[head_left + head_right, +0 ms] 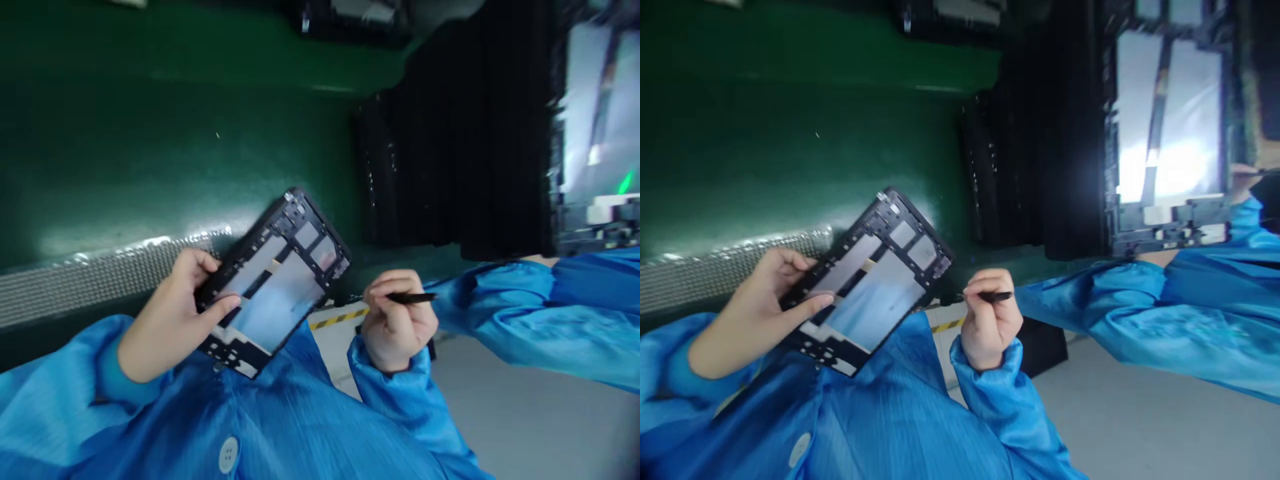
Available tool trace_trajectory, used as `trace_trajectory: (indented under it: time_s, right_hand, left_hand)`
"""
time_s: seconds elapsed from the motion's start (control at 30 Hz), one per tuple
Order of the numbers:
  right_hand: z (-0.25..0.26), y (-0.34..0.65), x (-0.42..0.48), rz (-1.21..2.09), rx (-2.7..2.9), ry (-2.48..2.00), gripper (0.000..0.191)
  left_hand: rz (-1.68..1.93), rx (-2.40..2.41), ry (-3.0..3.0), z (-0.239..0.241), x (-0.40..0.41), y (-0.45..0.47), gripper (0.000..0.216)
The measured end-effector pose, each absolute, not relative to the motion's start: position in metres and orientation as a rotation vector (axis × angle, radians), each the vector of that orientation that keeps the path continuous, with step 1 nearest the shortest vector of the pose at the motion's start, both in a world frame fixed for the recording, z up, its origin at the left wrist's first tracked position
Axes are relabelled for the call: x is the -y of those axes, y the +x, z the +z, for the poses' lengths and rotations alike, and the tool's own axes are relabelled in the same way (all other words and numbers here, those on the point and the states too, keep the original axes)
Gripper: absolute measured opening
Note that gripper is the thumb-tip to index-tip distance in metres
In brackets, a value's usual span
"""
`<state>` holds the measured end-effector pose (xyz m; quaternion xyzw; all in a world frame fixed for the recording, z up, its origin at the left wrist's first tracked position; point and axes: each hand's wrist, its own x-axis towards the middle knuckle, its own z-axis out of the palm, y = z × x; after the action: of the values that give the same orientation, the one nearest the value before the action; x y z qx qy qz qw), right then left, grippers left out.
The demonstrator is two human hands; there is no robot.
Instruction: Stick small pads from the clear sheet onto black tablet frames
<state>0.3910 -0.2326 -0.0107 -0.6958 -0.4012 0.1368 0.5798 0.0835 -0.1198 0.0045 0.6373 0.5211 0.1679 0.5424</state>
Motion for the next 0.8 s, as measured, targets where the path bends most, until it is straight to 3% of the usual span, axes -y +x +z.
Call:
trace_trajectory:
  time_s: [0.03, 0.07, 0.17, 0.3, 0.37, 0.47, 0.53, 0.67, 0.8]
  right_hand:
    - [-0.011, 0.387, 0.238, 0.385, 0.965, -1.678, 0.006]
    - [-0.012, 0.382, 0.240, 0.491, 1.002, -1.718, 0.014]
    - [-0.014, 0.360, 0.221, 0.888, 1.006, -1.700, 0.053]
    - [-0.011, 0.335, 0.102, 0.999, 0.860, -1.556, 0.066]
    - [-0.006, 0.326, 0.013, 0.937, 0.978, -1.677, 0.060]
    - [0.009, 0.318, -0.111, 0.874, 1.100, -1.768, 0.040]
    - [0.021, 0.316, -0.170, 0.811, 1.184, -1.856, 0.031]
    - [0.044, 0.296, -0.236, 0.632, 1.407, -2.031, 0.023]
    - [0.051, 0.223, -0.276, 0.648, 1.718, -1.993, 0.028]
  left_hand:
    - [0.437, -1.209, 1.373, 0.006, 0.120, 0.089, 0.052]
    - [0.484, -1.180, 1.251, 0.007, 0.118, 0.095, 0.052]
    - [0.636, -1.105, 1.047, 0.012, 0.099, 0.111, 0.063]
    - [0.995, -1.225, 1.376, 0.022, 0.062, 0.101, 0.087]
    - [1.027, -1.277, 1.776, 0.024, 0.052, 0.084, 0.077]
    - [0.684, -1.094, 2.148, 0.017, 0.048, 0.059, 0.032]
    - [0.471, -0.953, 2.232, 0.007, 0.048, 0.050, 0.016]
    - [0.148, -0.873, 2.333, -0.010, 0.052, 0.048, 0.022]
    - [0.003, -1.034, 2.292, -0.014, 0.058, 0.048, 0.018]
